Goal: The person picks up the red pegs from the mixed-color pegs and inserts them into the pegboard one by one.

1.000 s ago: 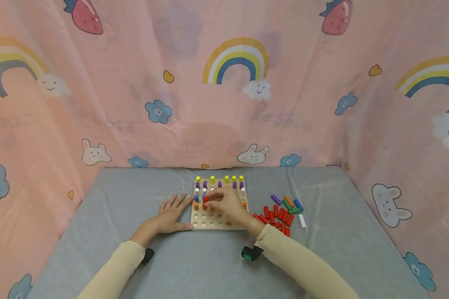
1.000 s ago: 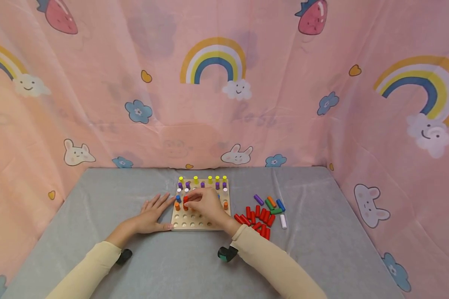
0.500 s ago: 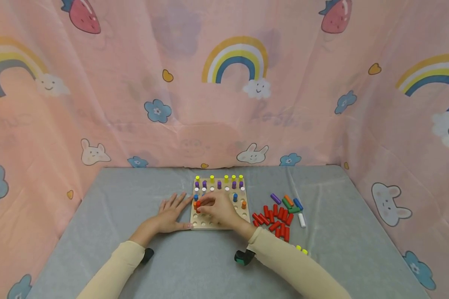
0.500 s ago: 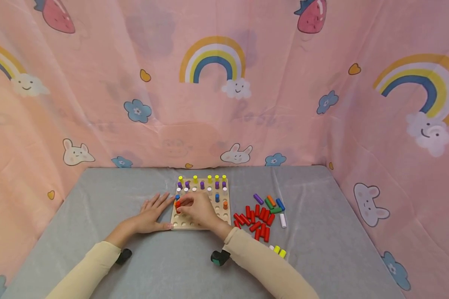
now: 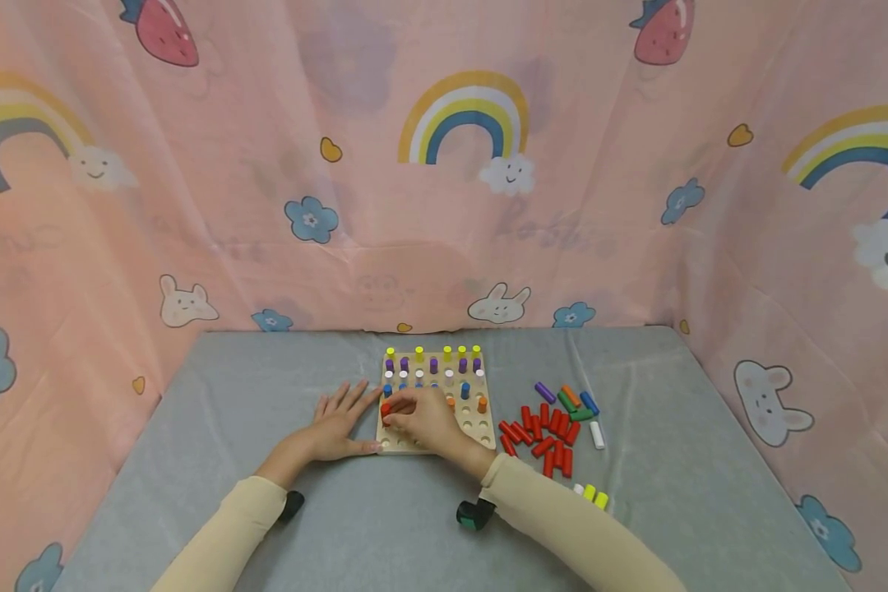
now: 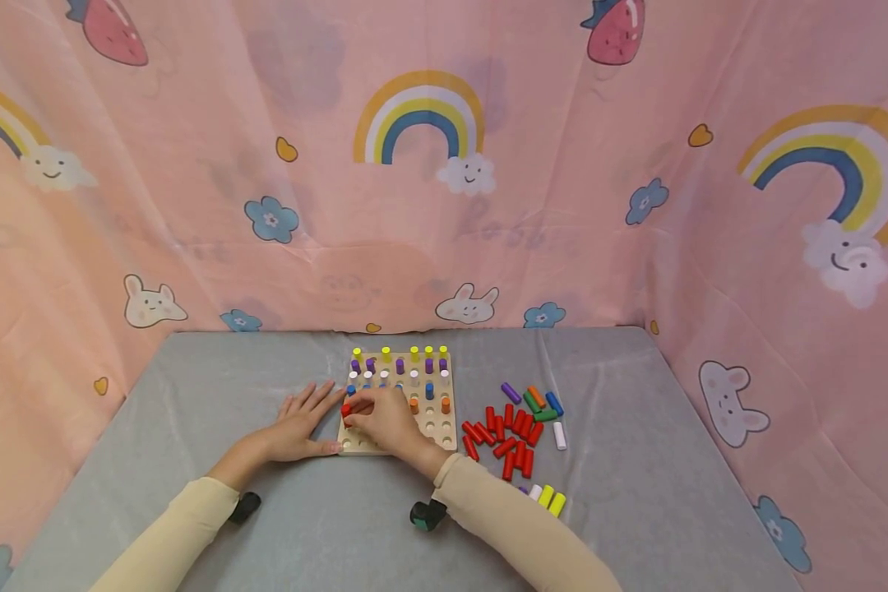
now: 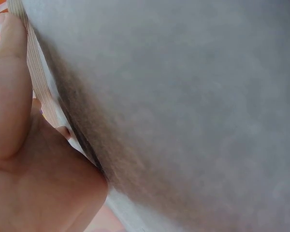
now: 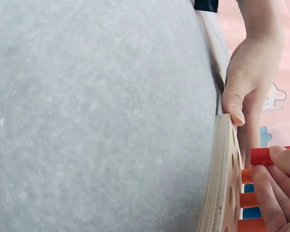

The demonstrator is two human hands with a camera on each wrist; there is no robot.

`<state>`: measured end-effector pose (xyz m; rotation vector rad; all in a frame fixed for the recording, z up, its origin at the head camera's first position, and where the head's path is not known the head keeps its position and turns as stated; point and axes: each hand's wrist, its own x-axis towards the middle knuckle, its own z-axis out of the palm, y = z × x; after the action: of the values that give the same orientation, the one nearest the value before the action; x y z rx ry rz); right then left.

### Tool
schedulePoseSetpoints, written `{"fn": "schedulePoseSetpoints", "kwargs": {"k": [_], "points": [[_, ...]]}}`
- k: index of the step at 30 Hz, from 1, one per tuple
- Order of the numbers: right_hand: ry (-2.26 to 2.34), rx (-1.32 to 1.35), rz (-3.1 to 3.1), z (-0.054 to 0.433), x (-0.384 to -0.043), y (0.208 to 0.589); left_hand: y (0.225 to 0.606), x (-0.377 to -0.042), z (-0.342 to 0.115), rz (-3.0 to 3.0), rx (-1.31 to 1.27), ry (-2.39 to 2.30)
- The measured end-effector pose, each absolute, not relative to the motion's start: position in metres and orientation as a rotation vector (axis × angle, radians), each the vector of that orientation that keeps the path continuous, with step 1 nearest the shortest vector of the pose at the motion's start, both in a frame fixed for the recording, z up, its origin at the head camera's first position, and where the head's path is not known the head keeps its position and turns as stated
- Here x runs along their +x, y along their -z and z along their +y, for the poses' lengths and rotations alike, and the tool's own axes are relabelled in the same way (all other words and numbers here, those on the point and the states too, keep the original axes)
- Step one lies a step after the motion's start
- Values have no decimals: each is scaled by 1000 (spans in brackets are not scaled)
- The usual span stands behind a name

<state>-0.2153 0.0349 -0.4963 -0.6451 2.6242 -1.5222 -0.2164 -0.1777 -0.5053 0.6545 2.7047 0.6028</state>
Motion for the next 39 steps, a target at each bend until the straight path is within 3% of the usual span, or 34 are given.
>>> {"fn": "schedulePoseSetpoints", "kwargs": {"k": [39], "points": [[1487, -793, 2771, 34, -207, 517, 509, -218, -179, 2709, 651, -596]]}}
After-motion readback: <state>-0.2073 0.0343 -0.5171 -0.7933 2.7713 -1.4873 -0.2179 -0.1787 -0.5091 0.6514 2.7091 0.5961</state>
